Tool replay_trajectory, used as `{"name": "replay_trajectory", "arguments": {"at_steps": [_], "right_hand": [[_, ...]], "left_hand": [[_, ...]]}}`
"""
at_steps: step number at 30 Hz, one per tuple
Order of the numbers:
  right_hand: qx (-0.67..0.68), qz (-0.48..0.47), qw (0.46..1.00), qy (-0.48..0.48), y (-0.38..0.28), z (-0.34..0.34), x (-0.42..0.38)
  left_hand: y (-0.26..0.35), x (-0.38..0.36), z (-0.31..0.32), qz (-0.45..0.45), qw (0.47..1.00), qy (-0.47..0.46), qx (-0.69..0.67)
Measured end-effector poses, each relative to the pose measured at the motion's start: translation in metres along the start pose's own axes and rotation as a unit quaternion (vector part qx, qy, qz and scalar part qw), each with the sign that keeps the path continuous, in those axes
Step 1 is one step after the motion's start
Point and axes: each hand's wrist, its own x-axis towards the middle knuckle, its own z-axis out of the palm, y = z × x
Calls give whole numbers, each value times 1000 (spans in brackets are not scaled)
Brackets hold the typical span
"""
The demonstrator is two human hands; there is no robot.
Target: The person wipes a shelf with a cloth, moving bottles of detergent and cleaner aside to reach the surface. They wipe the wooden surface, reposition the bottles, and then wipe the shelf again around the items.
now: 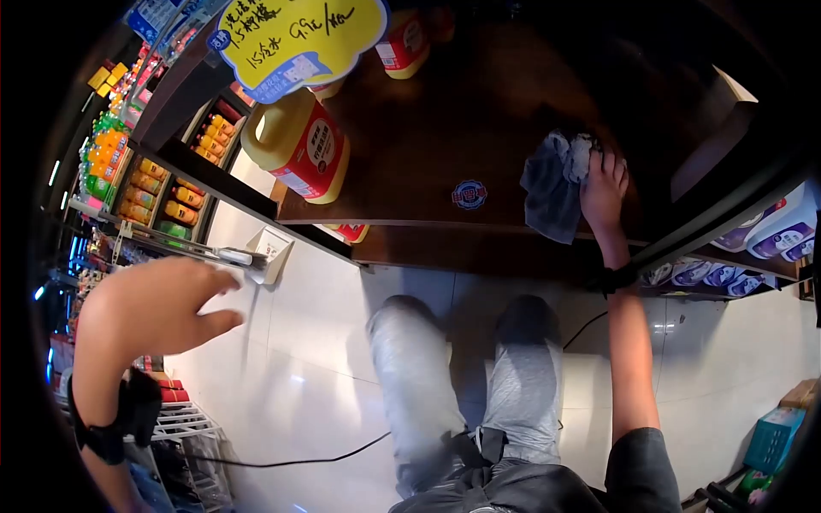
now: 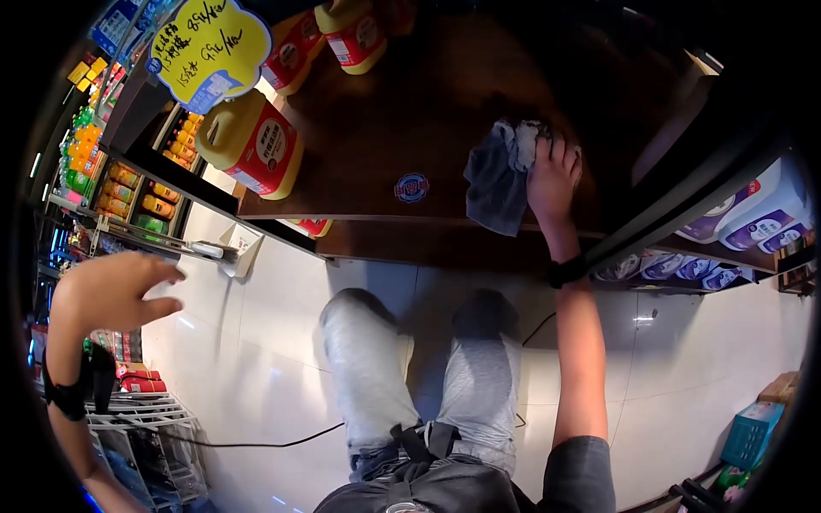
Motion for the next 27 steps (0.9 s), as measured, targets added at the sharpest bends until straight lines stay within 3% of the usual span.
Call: {"name": "replay_trajectory", "arguments": {"at_steps": [4, 8, 11, 14, 17, 20, 23, 27], "right_hand": [[-8, -1, 1000, 2, 4, -3, 3], [9, 2, 1000, -3, 1, -2, -3], [6, 11, 1000, -3, -3, -9, 0], [11, 24, 999, -31, -4, -7, 1], [24, 17, 999, -33, 2, -8, -3], [49, 18, 998, -39, 2, -11, -5], [53, 26, 997, -41, 3, -9, -4], [68, 24, 997, -10, 3, -9, -2]], "left_hand": [[56, 75, 14, 264, 956, 124, -34], [124, 186, 78, 363, 894, 249, 88], [123, 233, 101, 396, 848, 344, 80], [106, 255, 104, 435, 832, 333, -90], [96, 254, 105, 478, 769, 398, -148], [98, 244, 89, 452, 787, 354, -225], [121, 254, 74, 477, 710, 438, -276], [186, 280, 58, 457, 674, 487, -316]]}}
